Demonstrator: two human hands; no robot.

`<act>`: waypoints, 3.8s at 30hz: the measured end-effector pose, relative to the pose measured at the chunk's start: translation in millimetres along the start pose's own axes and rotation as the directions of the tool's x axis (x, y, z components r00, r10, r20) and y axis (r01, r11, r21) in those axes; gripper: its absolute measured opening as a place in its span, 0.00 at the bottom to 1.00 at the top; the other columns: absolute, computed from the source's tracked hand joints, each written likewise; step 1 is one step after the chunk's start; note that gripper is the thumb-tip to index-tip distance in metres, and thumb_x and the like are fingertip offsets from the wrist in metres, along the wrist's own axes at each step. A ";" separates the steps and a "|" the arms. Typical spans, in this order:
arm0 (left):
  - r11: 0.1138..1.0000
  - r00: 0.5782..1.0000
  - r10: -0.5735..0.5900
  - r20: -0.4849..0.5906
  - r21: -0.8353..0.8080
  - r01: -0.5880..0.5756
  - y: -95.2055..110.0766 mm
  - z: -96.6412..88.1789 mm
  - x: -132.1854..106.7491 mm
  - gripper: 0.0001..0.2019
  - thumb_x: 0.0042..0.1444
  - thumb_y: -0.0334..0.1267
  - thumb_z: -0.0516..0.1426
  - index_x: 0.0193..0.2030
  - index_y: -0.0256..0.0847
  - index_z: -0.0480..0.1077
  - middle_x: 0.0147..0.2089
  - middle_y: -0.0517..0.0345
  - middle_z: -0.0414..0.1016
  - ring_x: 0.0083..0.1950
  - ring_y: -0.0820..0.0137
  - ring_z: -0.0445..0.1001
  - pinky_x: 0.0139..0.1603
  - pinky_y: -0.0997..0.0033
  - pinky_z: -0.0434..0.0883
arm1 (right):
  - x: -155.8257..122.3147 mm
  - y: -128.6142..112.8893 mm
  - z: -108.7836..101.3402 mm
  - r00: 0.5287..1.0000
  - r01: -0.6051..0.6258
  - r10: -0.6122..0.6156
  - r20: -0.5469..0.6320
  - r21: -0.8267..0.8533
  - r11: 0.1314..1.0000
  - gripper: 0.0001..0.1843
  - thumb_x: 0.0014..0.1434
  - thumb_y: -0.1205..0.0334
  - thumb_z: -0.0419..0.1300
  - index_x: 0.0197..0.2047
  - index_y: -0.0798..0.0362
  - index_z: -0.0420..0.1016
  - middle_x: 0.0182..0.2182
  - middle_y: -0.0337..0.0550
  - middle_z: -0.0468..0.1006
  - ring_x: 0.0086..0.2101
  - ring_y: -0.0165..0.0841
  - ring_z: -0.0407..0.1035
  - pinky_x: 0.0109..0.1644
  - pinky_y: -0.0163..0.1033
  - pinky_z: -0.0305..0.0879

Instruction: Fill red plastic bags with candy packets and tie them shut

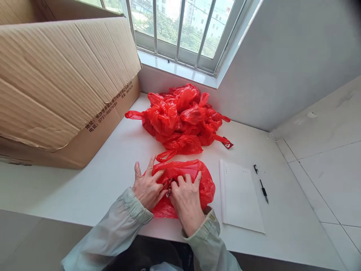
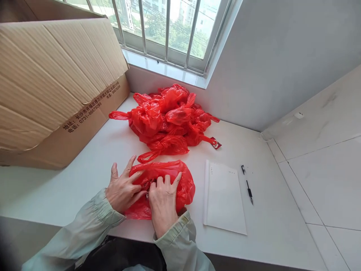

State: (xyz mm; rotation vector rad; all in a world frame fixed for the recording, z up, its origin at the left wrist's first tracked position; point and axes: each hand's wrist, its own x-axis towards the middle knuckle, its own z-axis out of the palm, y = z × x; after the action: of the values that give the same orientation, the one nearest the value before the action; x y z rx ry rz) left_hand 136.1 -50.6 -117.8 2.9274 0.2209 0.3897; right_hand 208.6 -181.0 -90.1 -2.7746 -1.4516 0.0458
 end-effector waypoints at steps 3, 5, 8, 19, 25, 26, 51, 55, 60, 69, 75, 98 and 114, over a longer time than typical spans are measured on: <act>0.999 0.996 -0.034 0.080 0.036 0.031 0.1 -5.9 -1.2 0.10 0.50 0.29 0.59 0.39 0.43 0.77 0.54 0.47 0.76 0.69 0.33 0.49 0.55 0.14 0.43 | -5.6 5.3 10.3 0.999 -0.044 0.044 0.002 0.052 0.998 0.10 0.58 0.56 0.62 0.40 0.53 0.76 0.39 0.45 0.76 0.44 0.45 0.67 0.61 0.72 0.49; 0.997 0.990 -0.068 0.120 0.043 0.063 0.3 -10.1 -3.9 0.22 0.47 0.25 0.58 0.51 0.42 0.73 0.58 0.45 0.73 0.70 0.33 0.44 0.55 0.14 0.42 | -14.8 11.6 8.8 0.999 -0.044 0.042 0.025 0.071 0.997 0.10 0.58 0.59 0.63 0.43 0.54 0.76 0.40 0.45 0.77 0.45 0.45 0.67 0.61 0.70 0.50; 0.996 0.985 -0.090 0.148 0.018 0.088 1.1 -13.6 -7.4 0.30 0.45 0.24 0.59 0.58 0.44 0.69 0.62 0.45 0.69 0.71 0.33 0.37 0.58 0.16 0.36 | -29.5 21.9 -2.1 0.998 -0.026 0.020 0.060 0.105 0.994 0.16 0.61 0.68 0.58 0.52 0.52 0.72 0.41 0.43 0.78 0.46 0.43 0.68 0.62 0.68 0.48; 0.991 0.976 -0.135 0.174 0.002 0.137 14.4 -1.6 5.7 0.38 0.40 0.42 0.71 0.60 0.41 0.68 0.66 0.39 0.63 0.71 0.31 0.33 0.60 0.19 0.27 | -35.9 34.3 -8.0 0.993 0.020 -0.038 0.116 0.146 0.989 0.13 0.60 0.72 0.55 0.45 0.50 0.75 0.59 0.45 0.69 0.62 0.53 0.55 0.63 0.73 0.41; 0.997 0.959 -0.064 0.276 -0.028 0.075 6.3 -12.2 3.0 0.26 0.35 0.36 0.72 0.46 0.47 0.75 0.61 0.46 0.68 0.71 0.31 0.36 0.59 0.17 0.36 | -22.0 35.7 2.6 0.985 0.017 -0.040 0.166 0.136 0.991 0.17 0.61 0.63 0.58 0.53 0.52 0.72 0.57 0.51 0.71 0.63 0.58 0.51 0.61 0.76 0.35; 0.997 0.953 -0.046 0.301 -0.046 0.062 5.3 -14.0 1.7 0.24 0.36 0.38 0.72 0.44 0.48 0.76 0.61 0.47 0.69 0.71 0.31 0.35 0.58 0.16 0.36 | -20.6 36.9 3.8 0.985 0.017 -0.041 0.170 0.140 0.990 0.16 0.60 0.63 0.59 0.52 0.50 0.73 0.55 0.49 0.72 0.62 0.57 0.53 0.61 0.76 0.35; 0.967 0.965 0.247 0.094 -0.087 -0.239 -7.7 -44.6 -10.1 0.15 0.60 0.27 0.49 0.45 0.41 0.75 0.55 0.51 0.76 0.56 0.62 0.73 0.56 0.65 0.71 | -37.6 45.2 -11.0 0.988 -0.133 0.136 -0.079 0.044 0.990 0.20 0.60 0.71 0.53 0.53 0.49 0.73 0.50 0.47 0.74 0.55 0.47 0.60 0.63 0.62 0.49; 0.922 0.948 0.318 -0.030 -0.224 -0.317 -22.5 -61.6 -18.4 0.18 0.61 0.25 0.46 0.43 0.44 0.76 0.54 0.55 0.77 0.64 0.66 0.67 0.62 0.68 0.67 | -52.5 64.8 -19.6 0.986 -0.107 0.100 -0.136 -0.045 0.993 0.22 0.57 0.73 0.53 0.53 0.51 0.74 0.50 0.51 0.73 0.57 0.48 0.58 0.63 0.62 0.50; 0.922 0.947 0.295 -0.126 -0.222 -0.317 -39.5 -79.2 -22.3 0.22 0.56 0.22 0.45 0.46 0.43 0.75 0.57 0.56 0.75 0.67 0.65 0.61 0.65 0.65 0.65 | -58.1 71.1 -25.0 0.983 -0.084 0.062 -0.173 -0.122 0.989 0.21 0.60 0.71 0.49 0.52 0.48 0.74 0.55 0.51 0.72 0.60 0.47 0.58 0.65 0.68 0.39; 0.942 0.974 0.221 -0.053 -0.248 -0.227 -25.0 -76.6 -35.8 0.19 0.65 0.37 0.45 0.57 0.45 0.70 0.65 0.52 0.66 0.73 0.54 0.46 0.66 0.44 0.59 | -32.0 27.0 -5.3 0.997 -0.061 0.061 -0.054 -0.003 0.998 0.18 0.54 0.64 0.66 0.49 0.42 0.77 0.65 0.52 0.60 0.65 0.58 0.46 0.62 0.73 0.34; 0.982 0.987 0.150 0.051 -0.126 -0.143 -17.4 -73.5 -54.8 0.29 0.54 0.62 0.55 0.53 0.42 0.72 0.64 0.39 0.65 0.71 0.33 0.43 0.53 0.19 0.57 | -41.6 34.6 -1.4 0.999 -0.053 0.052 0.015 0.081 0.995 0.11 0.55 0.69 0.64 0.38 0.43 0.81 0.63 0.48 0.63 0.64 0.61 0.47 0.62 0.76 0.34; 0.937 0.977 0.208 -0.055 -0.276 -0.215 -23.6 -127.6 -62.9 0.06 0.51 0.26 0.55 0.27 0.37 0.71 0.76 0.58 0.30 0.73 0.42 0.38 0.70 0.40 0.46 | -28.5 -21.3 -26.5 0.985 -0.129 0.121 -0.119 -0.060 0.990 0.19 0.58 0.73 0.57 0.53 0.55 0.75 0.58 0.59 0.68 0.59 0.58 0.56 0.64 0.72 0.34; 0.872 0.948 0.287 -0.135 -0.373 -0.317 -20.5 -101.6 -60.0 0.08 0.53 0.23 0.53 0.27 0.36 0.69 0.76 0.51 0.34 0.73 0.44 0.41 0.68 0.44 0.54 | 52.3 -53.6 32.4 0.981 0.128 -0.091 -0.173 0.221 0.967 0.14 0.61 0.73 0.53 0.49 0.59 0.73 0.44 0.53 0.77 0.46 0.41 0.68 0.49 0.44 0.64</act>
State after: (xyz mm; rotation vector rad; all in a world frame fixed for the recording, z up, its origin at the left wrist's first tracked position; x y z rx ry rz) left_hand 48.7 -24.8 -40.1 2.5475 -0.2830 0.5221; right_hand 193.4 -107.6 -122.4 -2.4488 -1.4540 -0.0100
